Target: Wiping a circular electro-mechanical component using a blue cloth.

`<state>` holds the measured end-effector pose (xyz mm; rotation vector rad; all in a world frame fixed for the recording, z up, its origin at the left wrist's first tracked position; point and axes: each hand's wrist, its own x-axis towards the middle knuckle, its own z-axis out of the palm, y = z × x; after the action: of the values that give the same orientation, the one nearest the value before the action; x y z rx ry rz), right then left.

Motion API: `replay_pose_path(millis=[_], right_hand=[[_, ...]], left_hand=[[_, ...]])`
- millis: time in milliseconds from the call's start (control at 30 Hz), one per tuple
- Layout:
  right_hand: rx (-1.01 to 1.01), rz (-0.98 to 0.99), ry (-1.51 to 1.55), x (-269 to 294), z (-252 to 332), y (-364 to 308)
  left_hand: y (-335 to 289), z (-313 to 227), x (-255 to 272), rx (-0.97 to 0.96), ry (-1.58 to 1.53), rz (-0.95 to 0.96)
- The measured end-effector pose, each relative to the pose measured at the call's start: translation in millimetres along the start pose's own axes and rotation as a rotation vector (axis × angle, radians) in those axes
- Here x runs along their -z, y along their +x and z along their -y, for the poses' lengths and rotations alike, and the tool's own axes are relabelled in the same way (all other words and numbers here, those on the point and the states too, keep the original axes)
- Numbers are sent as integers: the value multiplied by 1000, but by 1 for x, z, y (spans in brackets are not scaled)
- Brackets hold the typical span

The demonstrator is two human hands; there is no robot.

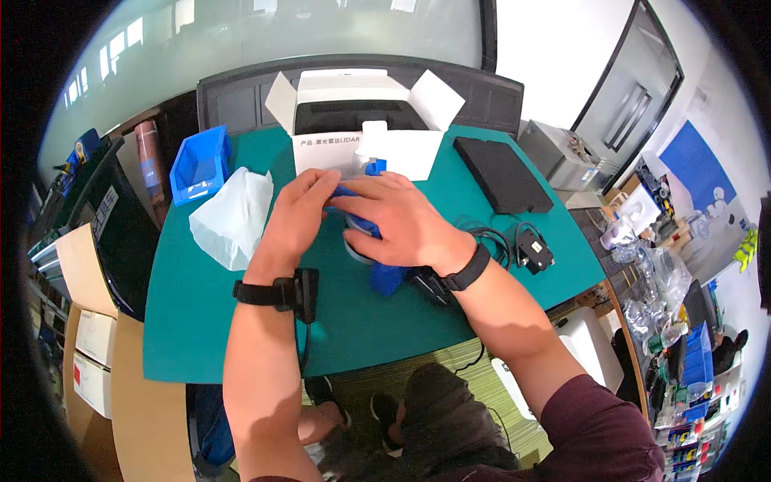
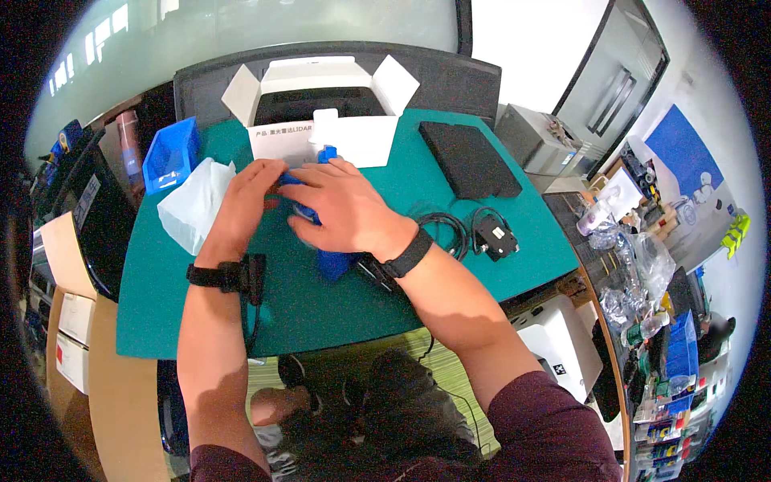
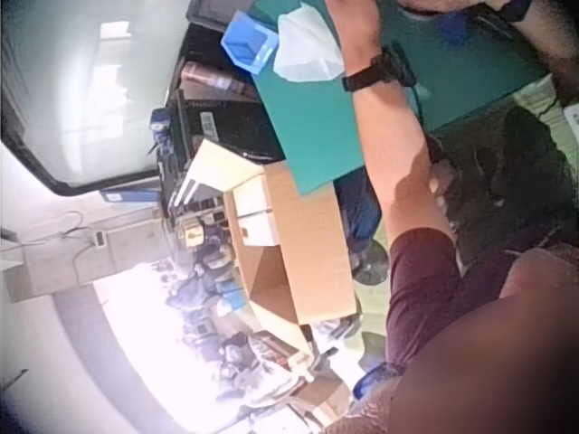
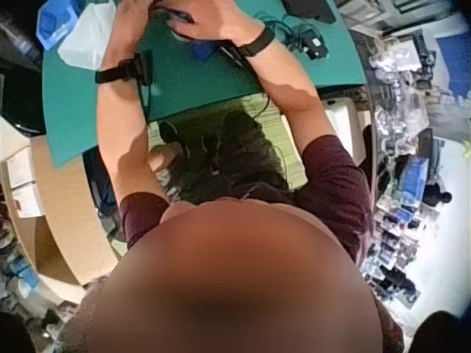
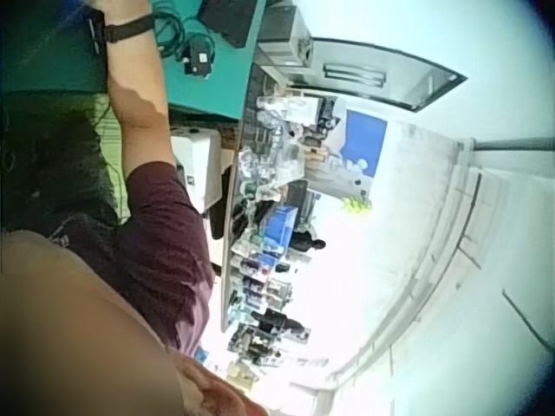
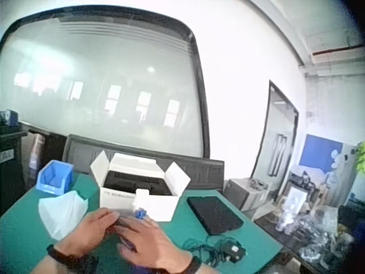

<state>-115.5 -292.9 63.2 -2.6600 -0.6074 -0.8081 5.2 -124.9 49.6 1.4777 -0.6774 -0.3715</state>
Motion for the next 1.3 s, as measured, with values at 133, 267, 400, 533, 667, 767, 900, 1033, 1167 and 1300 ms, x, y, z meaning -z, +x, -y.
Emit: replay_pose_path(millis=[133, 267, 400, 533, 667, 767, 900, 1033, 1167, 1300], right_hand=[[93, 78, -196, 0, 10, 2], [78, 99, -52, 5, 5, 10], [-180, 22, 128, -2, -18, 11], [-439, 37, 329, 0, -35, 1], [-563, 86, 75, 12, -28, 3], [-679, 216, -201, 24, -22, 6], [-631, 76, -321, 27, -25, -1], [-522, -514, 87, 31, -20, 3], [-364, -882, 255, 23, 0, 13], [-321, -757, 189, 9, -6, 7]], left_hand=[[-3, -8, -2, -39, -4, -157], [2, 0, 2, -42, 12, -191], [3, 3, 8, 31, 29, -131], [2, 4, 7, 99, 70, -7], [-2, 3, 4, 58, 99, 117], [-6, -1, 1, 31, 98, 146], [-6, -1, 0, 10, 107, 124], [-5, -3, 1, 4, 116, 94], [-9, -11, 3, 4, 90, 95], [-13, -20, 0, -13, 116, 157]])
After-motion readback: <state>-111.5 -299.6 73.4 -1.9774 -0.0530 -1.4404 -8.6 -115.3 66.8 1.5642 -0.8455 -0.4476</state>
